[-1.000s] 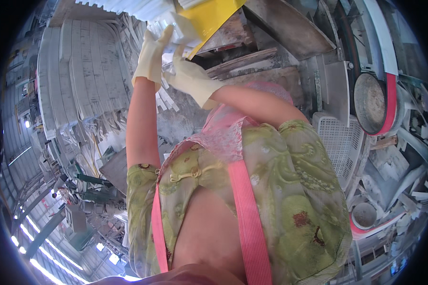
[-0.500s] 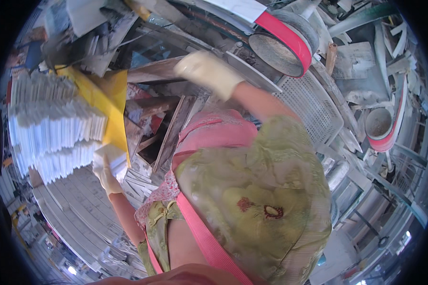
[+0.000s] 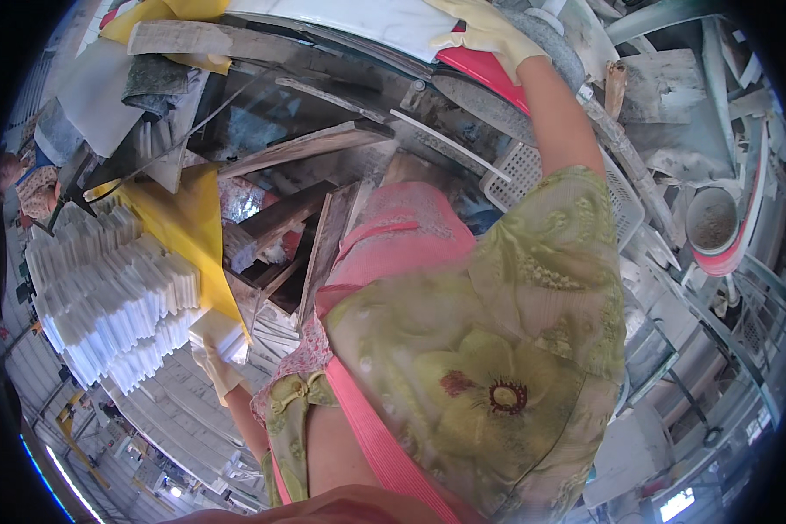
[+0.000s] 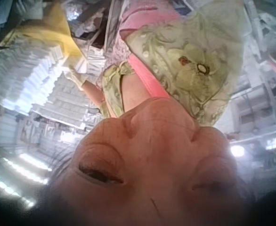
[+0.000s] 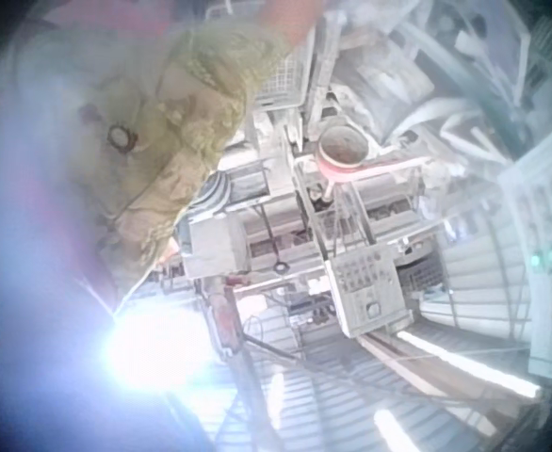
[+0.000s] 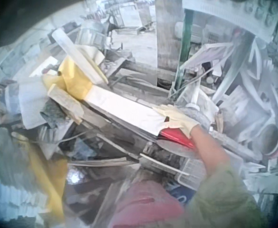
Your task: The person repeatedly picks up white rectangular plaster pieces from a yellow tray and stacks them on a nearby pile. The hands move quickly between the tray and the stack, handling the pieces one at a time.
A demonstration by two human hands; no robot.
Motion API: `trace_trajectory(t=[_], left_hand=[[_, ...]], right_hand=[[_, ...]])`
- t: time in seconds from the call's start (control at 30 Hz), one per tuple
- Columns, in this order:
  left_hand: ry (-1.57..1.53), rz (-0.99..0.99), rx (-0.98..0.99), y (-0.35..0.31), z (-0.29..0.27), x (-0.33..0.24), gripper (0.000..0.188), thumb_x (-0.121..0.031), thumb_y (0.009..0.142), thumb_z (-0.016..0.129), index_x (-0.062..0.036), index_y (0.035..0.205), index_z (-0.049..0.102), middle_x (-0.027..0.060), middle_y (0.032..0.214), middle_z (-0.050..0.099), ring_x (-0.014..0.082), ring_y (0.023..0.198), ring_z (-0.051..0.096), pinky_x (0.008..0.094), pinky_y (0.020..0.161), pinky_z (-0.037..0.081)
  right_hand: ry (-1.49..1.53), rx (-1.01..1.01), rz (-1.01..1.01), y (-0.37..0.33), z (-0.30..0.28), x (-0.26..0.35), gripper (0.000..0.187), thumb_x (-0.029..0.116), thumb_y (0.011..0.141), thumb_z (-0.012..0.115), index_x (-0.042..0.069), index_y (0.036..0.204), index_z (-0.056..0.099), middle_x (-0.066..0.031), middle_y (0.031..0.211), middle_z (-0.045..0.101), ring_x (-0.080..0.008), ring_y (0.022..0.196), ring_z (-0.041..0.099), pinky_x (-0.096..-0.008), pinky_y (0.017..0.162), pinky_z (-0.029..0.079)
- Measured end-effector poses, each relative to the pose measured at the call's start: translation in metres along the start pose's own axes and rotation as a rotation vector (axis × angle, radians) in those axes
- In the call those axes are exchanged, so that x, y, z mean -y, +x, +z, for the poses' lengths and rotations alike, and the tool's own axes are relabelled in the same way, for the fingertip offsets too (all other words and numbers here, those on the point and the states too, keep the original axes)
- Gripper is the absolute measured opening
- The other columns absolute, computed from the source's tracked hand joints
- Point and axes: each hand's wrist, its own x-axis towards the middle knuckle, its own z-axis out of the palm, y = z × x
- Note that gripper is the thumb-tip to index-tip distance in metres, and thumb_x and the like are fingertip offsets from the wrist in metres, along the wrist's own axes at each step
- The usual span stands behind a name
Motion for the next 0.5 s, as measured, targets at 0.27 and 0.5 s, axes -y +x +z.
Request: trace_trajectory(t=[0.27, 0.5], left_hand=[[-0.056, -0.022, 0.064, -0.019, 0.004, -0.014, 0.098, -0.036, 0.088, 0.083, -0.0125, 0.162, 0.024, 0.0147, 0.151, 0.047, 0.0324, 0.125, 0.057, 0.0488, 0.1, 0.054], [-0.083, 0.019, -0.021, -0.011, 0.007, -0.003, 0.092, -0.035, 0.088, 0.082, -0.0073, 0.159, 0.031, 0.0156, 0.15, 0.047, 0.0316, 0.126, 0.057, 0.0472, 0.103, 0.052]], right_hand=[[0.077, -0.137, -0.025, -0.04, -0.043, 0.024, 0.085, 0.046, 0.09, 0.069, 0.009, 0.159, 0.036, -0.0211, 0.161, 0.039, -0.0377, 0.151, 0.034, -0.0503, 0.125, 0.025], [-0.402, -0.255, -0.144, -0.021, 0.006, 0.08, 0.09, 0.027, 0.081, 0.076, 0.004, 0.157, 0.034, -0.0166, 0.162, 0.038, -0.0289, 0.152, 0.032, -0.0494, 0.124, 0.027]])
